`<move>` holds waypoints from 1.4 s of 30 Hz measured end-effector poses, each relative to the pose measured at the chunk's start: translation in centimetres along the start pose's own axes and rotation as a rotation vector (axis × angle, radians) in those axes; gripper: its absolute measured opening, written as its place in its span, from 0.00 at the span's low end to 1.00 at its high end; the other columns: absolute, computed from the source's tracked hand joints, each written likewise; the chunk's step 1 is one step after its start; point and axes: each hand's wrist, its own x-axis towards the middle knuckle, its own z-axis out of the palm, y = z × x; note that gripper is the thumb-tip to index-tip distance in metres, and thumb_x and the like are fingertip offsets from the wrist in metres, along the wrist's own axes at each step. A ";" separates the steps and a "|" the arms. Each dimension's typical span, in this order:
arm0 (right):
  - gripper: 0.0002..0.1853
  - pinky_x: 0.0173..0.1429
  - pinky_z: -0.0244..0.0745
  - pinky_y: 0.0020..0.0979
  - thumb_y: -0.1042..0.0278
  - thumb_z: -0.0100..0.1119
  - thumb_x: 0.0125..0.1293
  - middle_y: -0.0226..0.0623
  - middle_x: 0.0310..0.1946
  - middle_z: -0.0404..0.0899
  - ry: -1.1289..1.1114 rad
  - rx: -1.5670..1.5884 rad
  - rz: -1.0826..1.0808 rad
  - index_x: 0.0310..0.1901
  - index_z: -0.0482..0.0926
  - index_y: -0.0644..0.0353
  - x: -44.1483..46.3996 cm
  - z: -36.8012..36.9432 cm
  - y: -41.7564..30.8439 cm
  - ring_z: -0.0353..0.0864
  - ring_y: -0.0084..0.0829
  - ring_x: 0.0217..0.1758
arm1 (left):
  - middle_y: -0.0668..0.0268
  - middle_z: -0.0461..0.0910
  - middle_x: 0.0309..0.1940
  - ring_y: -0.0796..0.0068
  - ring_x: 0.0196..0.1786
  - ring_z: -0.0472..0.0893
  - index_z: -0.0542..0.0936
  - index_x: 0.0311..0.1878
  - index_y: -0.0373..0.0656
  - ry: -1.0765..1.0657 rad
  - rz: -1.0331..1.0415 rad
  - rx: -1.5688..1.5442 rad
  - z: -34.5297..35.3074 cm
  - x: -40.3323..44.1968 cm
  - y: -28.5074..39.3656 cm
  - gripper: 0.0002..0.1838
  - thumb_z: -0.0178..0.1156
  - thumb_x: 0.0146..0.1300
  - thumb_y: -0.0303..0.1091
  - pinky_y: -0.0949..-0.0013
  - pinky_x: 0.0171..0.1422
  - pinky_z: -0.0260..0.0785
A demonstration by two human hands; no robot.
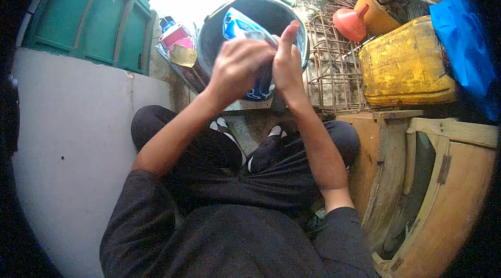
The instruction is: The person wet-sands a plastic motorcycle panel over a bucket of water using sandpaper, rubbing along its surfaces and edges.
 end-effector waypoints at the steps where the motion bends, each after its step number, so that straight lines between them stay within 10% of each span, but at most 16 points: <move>1: 0.57 0.60 0.69 0.30 0.20 0.10 0.67 0.40 0.40 0.84 -0.012 0.102 0.013 0.49 0.84 0.67 0.5 0.1 0.9 0.80 0.27 0.48 | 0.67 0.85 0.44 0.67 0.50 0.82 0.85 0.44 0.48 -0.008 0.071 -0.049 0.1 0.1 0.5 0.15 0.63 0.53 0.23 0.56 0.60 0.69; 6: 0.60 0.57 0.71 0.28 0.19 0.08 0.66 0.40 0.36 0.84 -0.009 0.074 0.030 0.51 0.82 0.71 0.2 0.2 1.1 0.80 0.28 0.45 | 0.71 0.83 0.42 0.69 0.50 0.81 0.85 0.45 0.51 0.102 -0.293 0.161 -0.4 1.2 -2.7 0.14 0.62 0.55 0.26 0.58 0.62 0.66; 10: 0.60 0.57 0.71 0.28 0.18 0.09 0.66 0.39 0.37 0.84 -0.026 0.078 -0.023 0.51 0.82 0.71 0.6 0.4 0.8 0.80 0.28 0.45 | 0.67 0.85 0.43 0.68 0.47 0.83 0.85 0.44 0.47 0.001 0.080 -0.039 -0.2 0.2 0.4 0.11 0.62 0.59 0.24 0.57 0.61 0.69; 15: 0.61 0.60 0.70 0.28 0.17 0.08 0.65 0.41 0.40 0.85 0.107 0.181 0.041 0.50 0.82 0.72 0.9 1.0 1.7 0.80 0.30 0.48 | 0.70 0.84 0.44 0.67 0.46 0.79 0.84 0.46 0.50 0.147 -0.174 0.187 -0.2 1.5 -3.5 0.12 0.60 0.59 0.27 0.58 0.56 0.64; 21: 0.60 0.61 0.70 0.29 0.18 0.10 0.66 0.42 0.41 0.85 -0.036 0.171 0.002 0.50 0.82 0.71 1.0 0.1 1.2 0.81 0.31 0.50 | 0.69 0.84 0.45 0.68 0.50 0.81 0.84 0.48 0.51 0.022 0.073 0.090 0.0 0.4 -1.0 0.15 0.60 0.58 0.26 0.57 0.60 0.67; 24: 0.60 0.61 0.70 0.29 0.18 0.09 0.66 0.42 0.41 0.85 -0.043 0.116 0.066 0.50 0.82 0.70 0.9 0.0 1.3 0.81 0.31 0.50 | 0.72 0.84 0.45 0.68 0.45 0.80 0.84 0.47 0.51 0.103 -0.198 0.245 -0.1 1.3 -3.2 0.12 0.61 0.60 0.29 0.59 0.58 0.64; 29: 0.60 0.63 0.69 0.28 0.18 0.09 0.65 0.43 0.40 0.85 0.042 0.074 0.000 0.49 0.83 0.70 0.6 0.1 0.6 0.81 0.32 0.51 | 0.71 0.84 0.43 0.67 0.47 0.81 0.84 0.45 0.52 0.069 0.084 0.015 0.6 0.1 -0.1 0.13 0.60 0.56 0.26 0.59 0.60 0.69; 42: 0.61 0.62 0.69 0.29 0.19 0.08 0.66 0.42 0.42 0.85 0.088 0.183 0.023 0.48 0.82 0.75 2.3 -0.1 3.8 0.80 0.30 0.49 | 0.70 0.83 0.43 0.67 0.44 0.81 0.83 0.45 0.52 0.068 -0.126 0.255 -0.2 0.9 -2.6 0.13 0.59 0.57 0.28 0.59 0.57 0.66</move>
